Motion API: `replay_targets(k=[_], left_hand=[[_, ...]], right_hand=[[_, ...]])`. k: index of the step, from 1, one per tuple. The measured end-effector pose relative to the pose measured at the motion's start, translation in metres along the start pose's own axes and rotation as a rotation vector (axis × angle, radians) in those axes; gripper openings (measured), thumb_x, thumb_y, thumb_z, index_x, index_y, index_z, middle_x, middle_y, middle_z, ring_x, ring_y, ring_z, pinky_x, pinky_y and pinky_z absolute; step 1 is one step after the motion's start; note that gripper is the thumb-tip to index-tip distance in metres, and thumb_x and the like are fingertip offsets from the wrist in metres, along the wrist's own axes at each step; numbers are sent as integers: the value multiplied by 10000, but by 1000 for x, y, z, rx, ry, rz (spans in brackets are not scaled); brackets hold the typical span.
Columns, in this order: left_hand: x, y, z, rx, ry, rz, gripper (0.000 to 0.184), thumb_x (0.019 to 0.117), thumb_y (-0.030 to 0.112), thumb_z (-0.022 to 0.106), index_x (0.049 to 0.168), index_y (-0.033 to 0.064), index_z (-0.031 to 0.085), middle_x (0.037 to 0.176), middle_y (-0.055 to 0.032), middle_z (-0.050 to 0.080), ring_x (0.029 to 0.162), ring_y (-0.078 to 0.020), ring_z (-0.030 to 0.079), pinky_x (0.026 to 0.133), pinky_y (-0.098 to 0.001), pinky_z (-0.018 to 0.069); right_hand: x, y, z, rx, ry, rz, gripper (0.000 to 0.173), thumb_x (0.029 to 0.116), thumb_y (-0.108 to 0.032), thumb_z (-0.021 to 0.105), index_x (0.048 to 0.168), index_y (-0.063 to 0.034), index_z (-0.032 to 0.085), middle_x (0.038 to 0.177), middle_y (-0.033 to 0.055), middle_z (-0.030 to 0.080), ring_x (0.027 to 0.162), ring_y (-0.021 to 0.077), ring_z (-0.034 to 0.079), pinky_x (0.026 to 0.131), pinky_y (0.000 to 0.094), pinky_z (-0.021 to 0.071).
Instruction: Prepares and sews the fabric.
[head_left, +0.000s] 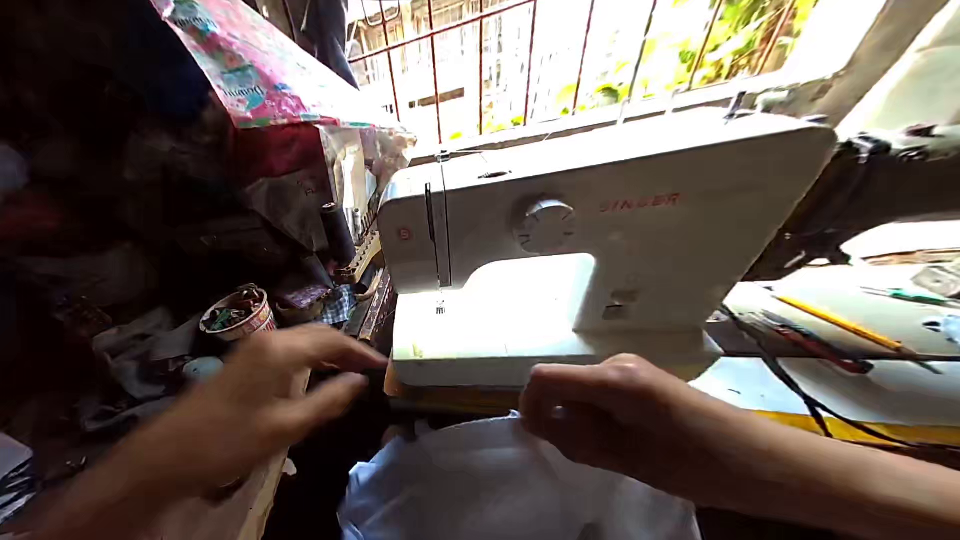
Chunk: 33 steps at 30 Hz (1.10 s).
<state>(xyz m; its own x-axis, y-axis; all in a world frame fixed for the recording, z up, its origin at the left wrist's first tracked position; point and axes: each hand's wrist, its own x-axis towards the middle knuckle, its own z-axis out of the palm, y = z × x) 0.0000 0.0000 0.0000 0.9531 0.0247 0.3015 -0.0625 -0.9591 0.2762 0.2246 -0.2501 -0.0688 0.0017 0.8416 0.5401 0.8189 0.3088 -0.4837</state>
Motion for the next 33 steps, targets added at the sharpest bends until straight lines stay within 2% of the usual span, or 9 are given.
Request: replay_targets(k=[3,5,9,13,17,23,25,30,33], left_hand=[[18,37,79,-417,93,-23,363,1006,317,606,1305,114,650,1232,21,679,1140,-54,639,990,-300,544],[28,44,115,-654,54,-59,484,952,259,692,1356,24,567,1242,-46,671,1164,-77,631,1017,-308,524],[33,39,146,-1048,-36,-300,373,882,145,749,1176,31,550,893,31,641,807,-30,655,745,-219,567],[22,31,151,-973,117,-272,227,880,247,784,968,78,659,802,91,636,723,37,612,671,-148,525],[25,25,160,-787,270,-134,249,879,259,794,987,42,740,874,28,694,795,46,621,710,-111,521],[33,23,167,-695,391,-64,137,893,162,767,933,33,743,811,15,675,766,50,574,694,-92,468],[33,21,168,-676,405,-44,133,897,147,763,942,24,741,816,4,686,757,49,573,691,-91,468],[32,23,167,-676,397,-90,140,889,139,767,952,19,733,693,32,582,632,81,426,596,-72,346],[29,21,168,-647,386,-124,132,892,153,765,957,40,740,656,41,563,604,60,417,604,-103,356]], right_hand=[[6,13,14,188,1,54,77,922,-126,631,850,-114,657,626,-100,534,542,-100,456,482,55,365],[6,16,15,253,11,58,86,937,-133,622,864,-111,662,624,-104,527,541,-103,448,481,50,355],[-5,28,12,239,21,79,107,962,-164,604,900,-107,669,635,-104,529,554,-113,447,492,41,351],[-20,39,18,300,44,217,122,992,-249,596,965,-158,674,640,-128,534,550,-108,457,488,52,358],[-25,46,41,349,102,245,158,1012,-290,593,1088,-170,662,693,-112,557,564,-102,462,509,59,376],[-20,56,65,166,275,157,184,999,-262,604,1130,-135,628,816,-51,597,643,-72,494,578,56,409],[-21,59,68,148,302,155,194,1001,-272,603,1143,-141,615,794,-52,552,632,-63,467,567,62,392],[-20,62,79,174,363,101,179,1008,-235,609,1124,-100,589,779,-15,514,621,-34,435,571,66,367],[-17,59,85,159,391,67,135,1017,-213,601,1069,-88,604,794,0,502,619,-26,421,569,57,351]])
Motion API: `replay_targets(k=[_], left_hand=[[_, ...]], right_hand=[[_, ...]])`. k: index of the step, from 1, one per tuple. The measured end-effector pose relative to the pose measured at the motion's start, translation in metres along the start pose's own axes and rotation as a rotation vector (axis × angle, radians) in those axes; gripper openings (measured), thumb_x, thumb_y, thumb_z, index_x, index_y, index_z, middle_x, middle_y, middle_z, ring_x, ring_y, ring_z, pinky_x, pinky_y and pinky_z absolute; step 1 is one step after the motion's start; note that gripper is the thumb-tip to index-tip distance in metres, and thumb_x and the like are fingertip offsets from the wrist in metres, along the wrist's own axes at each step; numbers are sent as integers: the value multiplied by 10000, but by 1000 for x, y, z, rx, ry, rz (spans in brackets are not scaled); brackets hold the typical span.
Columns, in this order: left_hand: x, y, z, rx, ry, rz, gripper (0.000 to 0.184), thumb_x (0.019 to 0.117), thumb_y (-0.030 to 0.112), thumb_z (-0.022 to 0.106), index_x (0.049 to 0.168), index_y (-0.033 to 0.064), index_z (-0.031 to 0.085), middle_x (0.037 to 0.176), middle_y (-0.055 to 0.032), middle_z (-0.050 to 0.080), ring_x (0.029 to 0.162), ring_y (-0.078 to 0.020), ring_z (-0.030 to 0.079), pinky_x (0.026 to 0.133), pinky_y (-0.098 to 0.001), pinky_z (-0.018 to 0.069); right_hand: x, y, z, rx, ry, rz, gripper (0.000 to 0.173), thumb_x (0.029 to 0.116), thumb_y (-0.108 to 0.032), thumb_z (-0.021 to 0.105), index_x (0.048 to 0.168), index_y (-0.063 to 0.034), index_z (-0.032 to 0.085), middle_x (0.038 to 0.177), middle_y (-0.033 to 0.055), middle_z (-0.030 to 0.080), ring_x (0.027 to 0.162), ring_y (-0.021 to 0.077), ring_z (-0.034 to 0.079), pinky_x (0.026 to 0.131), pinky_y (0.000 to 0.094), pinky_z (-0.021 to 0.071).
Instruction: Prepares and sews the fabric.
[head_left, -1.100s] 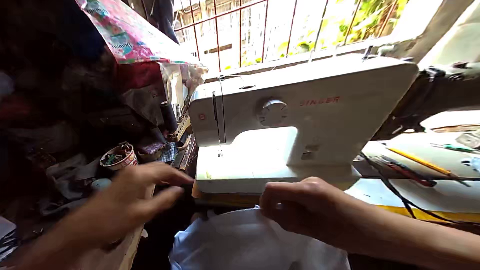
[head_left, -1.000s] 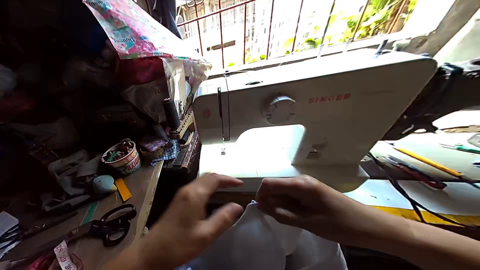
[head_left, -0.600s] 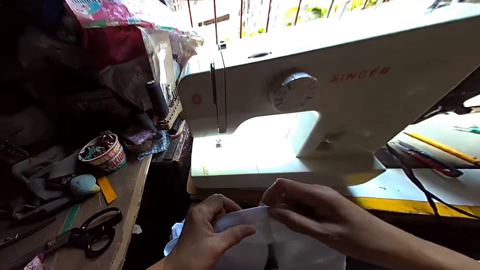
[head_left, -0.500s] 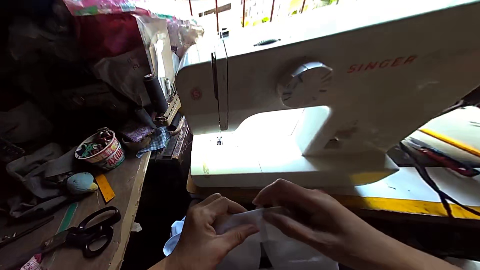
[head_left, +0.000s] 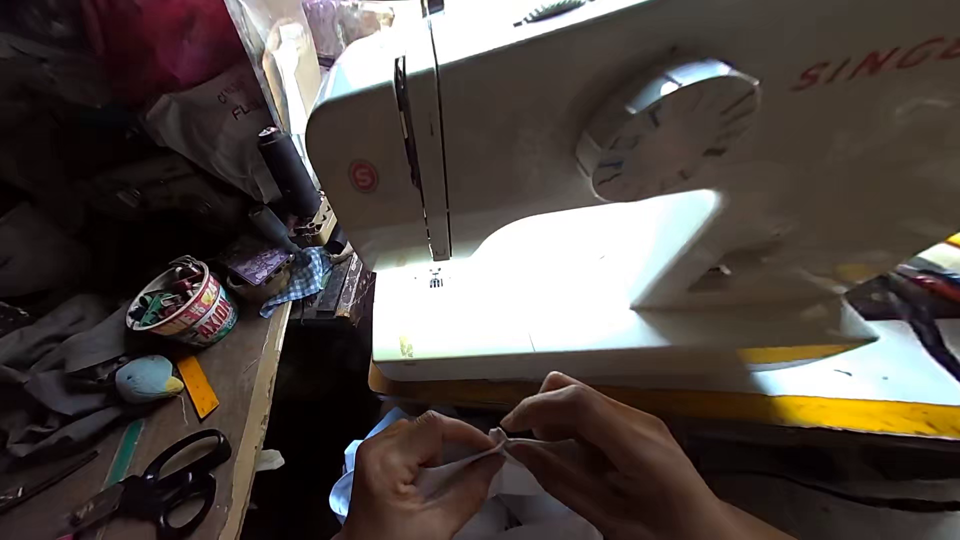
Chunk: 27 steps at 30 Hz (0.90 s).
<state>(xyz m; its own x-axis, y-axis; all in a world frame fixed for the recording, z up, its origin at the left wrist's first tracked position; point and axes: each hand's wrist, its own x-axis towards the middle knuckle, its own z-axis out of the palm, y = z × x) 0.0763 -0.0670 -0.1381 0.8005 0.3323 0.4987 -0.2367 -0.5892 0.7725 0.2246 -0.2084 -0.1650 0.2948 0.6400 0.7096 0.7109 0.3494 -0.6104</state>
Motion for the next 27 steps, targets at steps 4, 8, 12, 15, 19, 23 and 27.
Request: replay_targets(k=[4,8,12,15,19,23,27], left_hand=[[-3,-5,0,35,23,48,115,889,137,760,970,57,742,722,25,646,615,39,457,627,-136,369],[-3,-11,1,90,39,130,91,892,134,758,953,70,737,803,16,705,653,21,515,656,-147,398],[-4,-15,2,129,64,154,89,891,154,761,947,94,728,768,28,675,627,22,481,643,-150,371],[-5,-16,1,131,69,142,104,886,172,770,944,100,723,729,36,644,611,29,459,628,-145,355],[-5,-16,-1,130,56,90,158,899,232,770,979,108,715,633,56,513,570,29,382,622,-157,316],[-5,-13,-3,111,13,46,171,914,243,752,1019,109,766,776,62,697,622,47,480,658,-175,370],[-4,-7,-3,-17,-46,-90,124,899,186,750,938,68,760,794,53,711,691,66,552,666,-126,424]], right_hand=[[-3,2,5,1,13,4,116,1020,-211,599,1056,-103,621,805,-4,508,618,-34,423,569,53,355],[-5,5,7,55,7,27,120,1013,-193,604,1079,-108,656,803,-6,501,622,-46,418,570,47,350],[-7,4,7,231,-18,98,129,1010,-169,607,1093,-96,673,812,-19,528,648,-76,442,578,38,365],[-9,4,8,281,-17,121,126,1003,-152,611,1081,-89,687,811,-25,544,667,-79,471,590,36,391],[-9,3,8,279,-13,134,124,1000,-149,610,1062,-88,698,804,-31,541,664,-84,465,586,34,383],[-10,2,9,298,-13,162,120,994,-156,620,1044,-87,705,812,-40,561,687,-84,490,603,38,406],[-12,2,8,314,-17,174,118,990,-149,618,1037,-80,702,815,-35,568,689,-83,493,607,38,409]])
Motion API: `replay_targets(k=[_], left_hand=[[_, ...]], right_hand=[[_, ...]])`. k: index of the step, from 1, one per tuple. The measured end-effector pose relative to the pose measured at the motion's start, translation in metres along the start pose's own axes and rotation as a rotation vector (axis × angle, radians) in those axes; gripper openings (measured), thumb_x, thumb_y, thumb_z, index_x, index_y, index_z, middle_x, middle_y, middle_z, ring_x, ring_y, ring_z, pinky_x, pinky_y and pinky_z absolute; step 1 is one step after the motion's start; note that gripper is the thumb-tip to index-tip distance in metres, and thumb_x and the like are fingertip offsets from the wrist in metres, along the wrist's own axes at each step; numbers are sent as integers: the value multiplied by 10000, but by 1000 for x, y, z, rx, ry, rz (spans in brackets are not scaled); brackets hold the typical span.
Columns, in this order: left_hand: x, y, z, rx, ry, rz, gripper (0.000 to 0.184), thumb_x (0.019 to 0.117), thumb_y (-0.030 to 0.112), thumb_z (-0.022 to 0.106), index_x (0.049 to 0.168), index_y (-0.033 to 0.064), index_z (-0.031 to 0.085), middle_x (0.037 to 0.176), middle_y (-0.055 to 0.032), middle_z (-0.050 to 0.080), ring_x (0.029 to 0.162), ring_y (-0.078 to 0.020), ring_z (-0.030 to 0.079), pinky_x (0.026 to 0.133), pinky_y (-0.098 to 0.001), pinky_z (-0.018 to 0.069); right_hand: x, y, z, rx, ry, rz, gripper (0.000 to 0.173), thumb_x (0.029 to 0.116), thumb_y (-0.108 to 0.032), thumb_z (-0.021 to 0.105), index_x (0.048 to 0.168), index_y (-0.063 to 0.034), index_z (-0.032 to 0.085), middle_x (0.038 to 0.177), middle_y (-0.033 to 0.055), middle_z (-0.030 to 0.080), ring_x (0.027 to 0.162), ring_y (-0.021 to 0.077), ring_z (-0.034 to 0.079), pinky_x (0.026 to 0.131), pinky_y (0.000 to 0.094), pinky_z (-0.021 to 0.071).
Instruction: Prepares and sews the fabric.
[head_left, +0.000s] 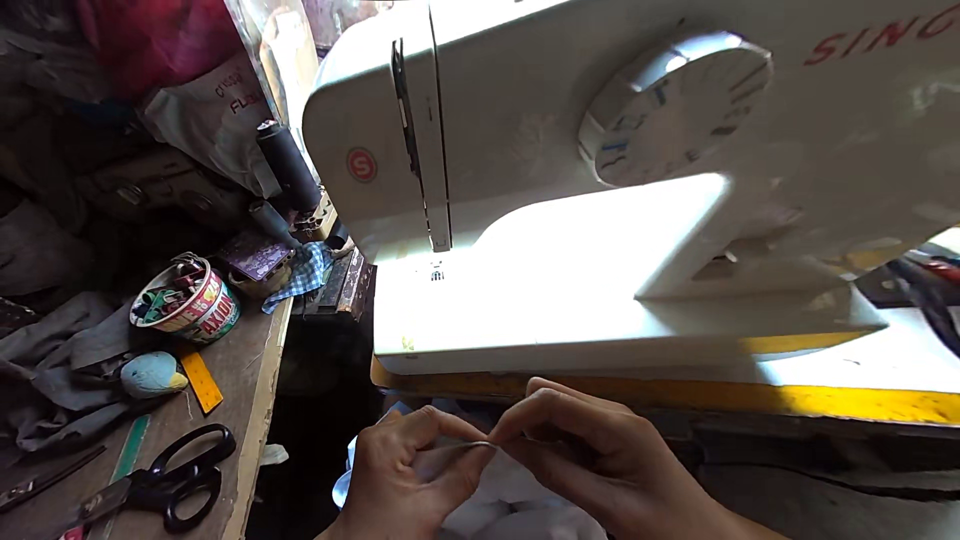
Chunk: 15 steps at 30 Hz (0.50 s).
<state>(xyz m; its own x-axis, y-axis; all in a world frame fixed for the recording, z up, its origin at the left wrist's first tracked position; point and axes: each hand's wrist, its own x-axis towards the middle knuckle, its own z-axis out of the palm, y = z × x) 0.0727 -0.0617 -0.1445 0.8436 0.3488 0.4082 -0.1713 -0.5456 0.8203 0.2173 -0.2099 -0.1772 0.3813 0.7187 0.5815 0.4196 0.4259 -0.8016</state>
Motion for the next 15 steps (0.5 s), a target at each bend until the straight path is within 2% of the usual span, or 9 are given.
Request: replay_targets(k=[3,6,7,10,15], left_hand=[[1,9,0,-75,-19,-131,93,865,111,747,915,33,740,774,53,683,706,79,574,645,-88,471],[2,13,-2,-59,-58,-210,89,842,104,739,903,42,722,763,69,639,681,78,554,615,-84,460],[3,13,-3,-52,-78,-217,89,840,104,743,895,38,720,787,57,634,707,67,572,635,-88,482],[4,13,-4,-39,-132,-239,97,831,112,755,869,28,722,853,25,611,794,38,598,701,-97,512],[6,13,-8,-117,-220,-371,74,857,128,732,887,63,711,853,62,663,796,34,630,728,-134,535]], right_hand=[[-1,1,-2,-58,-11,24,152,997,-197,595,1058,-79,670,824,-34,577,674,-83,489,598,47,409],[-3,4,-6,-141,-67,43,254,1011,-307,590,1071,-73,670,822,-18,591,683,-62,510,612,68,427],[-3,4,-6,-163,-82,42,274,1008,-330,597,1059,-72,675,827,-7,598,701,-51,526,631,73,438],[-5,2,-2,-182,-95,48,225,989,-305,623,998,-87,680,815,0,594,722,-46,544,649,66,443],[-4,4,3,-86,-98,68,178,984,-216,612,940,-54,672,806,-5,593,698,-64,535,631,52,440]])
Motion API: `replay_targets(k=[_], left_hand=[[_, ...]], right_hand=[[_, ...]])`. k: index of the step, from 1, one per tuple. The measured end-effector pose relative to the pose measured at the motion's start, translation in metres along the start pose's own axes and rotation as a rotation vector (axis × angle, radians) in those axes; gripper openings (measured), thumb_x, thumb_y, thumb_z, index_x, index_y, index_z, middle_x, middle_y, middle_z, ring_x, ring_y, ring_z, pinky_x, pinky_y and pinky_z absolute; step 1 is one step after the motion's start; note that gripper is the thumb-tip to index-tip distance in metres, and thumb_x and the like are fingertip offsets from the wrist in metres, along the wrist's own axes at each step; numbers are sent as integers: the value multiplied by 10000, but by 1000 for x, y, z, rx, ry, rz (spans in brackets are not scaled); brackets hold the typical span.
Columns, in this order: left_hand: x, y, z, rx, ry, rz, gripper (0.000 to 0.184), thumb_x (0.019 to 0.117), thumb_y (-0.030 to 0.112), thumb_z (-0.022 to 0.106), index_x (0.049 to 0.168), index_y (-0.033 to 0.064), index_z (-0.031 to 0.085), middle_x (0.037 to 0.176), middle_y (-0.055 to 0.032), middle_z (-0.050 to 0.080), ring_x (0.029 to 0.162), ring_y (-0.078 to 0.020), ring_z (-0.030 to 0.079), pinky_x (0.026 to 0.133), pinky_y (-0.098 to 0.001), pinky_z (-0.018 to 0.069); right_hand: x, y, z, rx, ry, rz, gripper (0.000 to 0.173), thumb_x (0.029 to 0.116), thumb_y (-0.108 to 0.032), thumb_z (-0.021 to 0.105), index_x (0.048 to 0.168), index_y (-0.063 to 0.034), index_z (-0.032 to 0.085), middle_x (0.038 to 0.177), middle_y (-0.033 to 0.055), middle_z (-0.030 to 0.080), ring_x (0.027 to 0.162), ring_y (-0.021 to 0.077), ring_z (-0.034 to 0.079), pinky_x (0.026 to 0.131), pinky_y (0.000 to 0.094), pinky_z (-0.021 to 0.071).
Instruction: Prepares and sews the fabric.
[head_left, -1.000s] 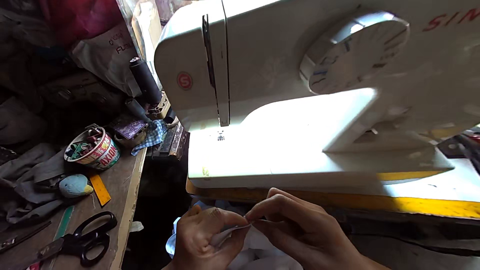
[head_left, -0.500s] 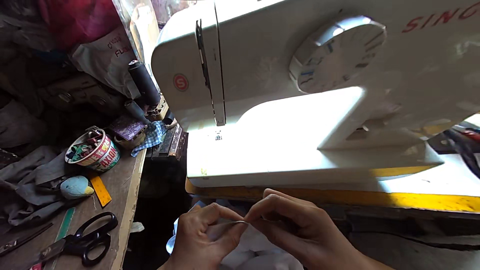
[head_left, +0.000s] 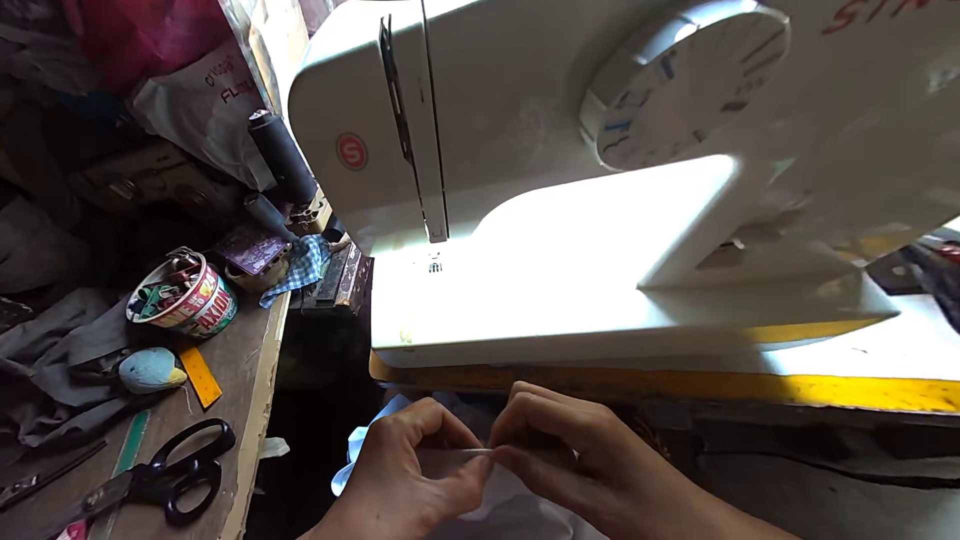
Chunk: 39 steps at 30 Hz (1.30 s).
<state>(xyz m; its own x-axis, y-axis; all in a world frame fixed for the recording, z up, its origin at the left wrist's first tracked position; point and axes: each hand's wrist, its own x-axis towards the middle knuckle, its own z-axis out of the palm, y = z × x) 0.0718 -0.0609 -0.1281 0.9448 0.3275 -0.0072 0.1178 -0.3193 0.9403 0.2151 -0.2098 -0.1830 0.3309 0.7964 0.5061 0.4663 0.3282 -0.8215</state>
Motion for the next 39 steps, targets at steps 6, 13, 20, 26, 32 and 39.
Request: replay_targets(k=[6,13,20,26,32,39], left_hand=[[4,4,-6,-228,-106,-136,54,896,55,688,921,96,664,876,86,708,806,21,669,749,-165,561],[31,35,-42,35,21,-40,44,875,91,713,887,131,699,734,110,671,643,40,619,590,-146,521],[103,39,-75,516,165,-58,111,911,126,755,855,46,701,823,-31,565,665,-85,482,604,-243,406],[134,18,-73,556,114,-129,158,850,163,832,809,99,694,755,-17,633,759,-150,576,784,-424,447],[137,24,-74,520,75,-126,124,850,114,825,878,85,708,816,-20,651,823,-146,595,840,-421,472],[139,25,-78,570,40,-103,126,839,128,833,896,92,726,880,-27,677,884,-155,609,869,-455,468]], right_hand=[[3,-2,-2,74,-18,34,174,994,-195,598,950,-40,665,821,-1,601,709,-62,555,643,63,467],[22,-17,-27,-32,-103,38,243,1010,-234,611,1143,-30,610,816,48,670,692,11,618,620,174,516],[73,-19,-55,-753,198,-278,251,994,-215,506,1118,-155,716,678,-33,500,491,58,435,428,205,344],[99,19,-76,-1075,36,-302,150,860,-113,602,879,-101,750,649,32,484,427,179,493,358,328,372],[104,25,-69,-1094,91,-419,291,886,-89,528,1042,-102,773,766,110,569,518,237,533,433,359,398],[113,30,-42,-981,-124,-602,217,988,-99,502,1034,-168,703,897,44,633,809,232,606,706,388,485]])
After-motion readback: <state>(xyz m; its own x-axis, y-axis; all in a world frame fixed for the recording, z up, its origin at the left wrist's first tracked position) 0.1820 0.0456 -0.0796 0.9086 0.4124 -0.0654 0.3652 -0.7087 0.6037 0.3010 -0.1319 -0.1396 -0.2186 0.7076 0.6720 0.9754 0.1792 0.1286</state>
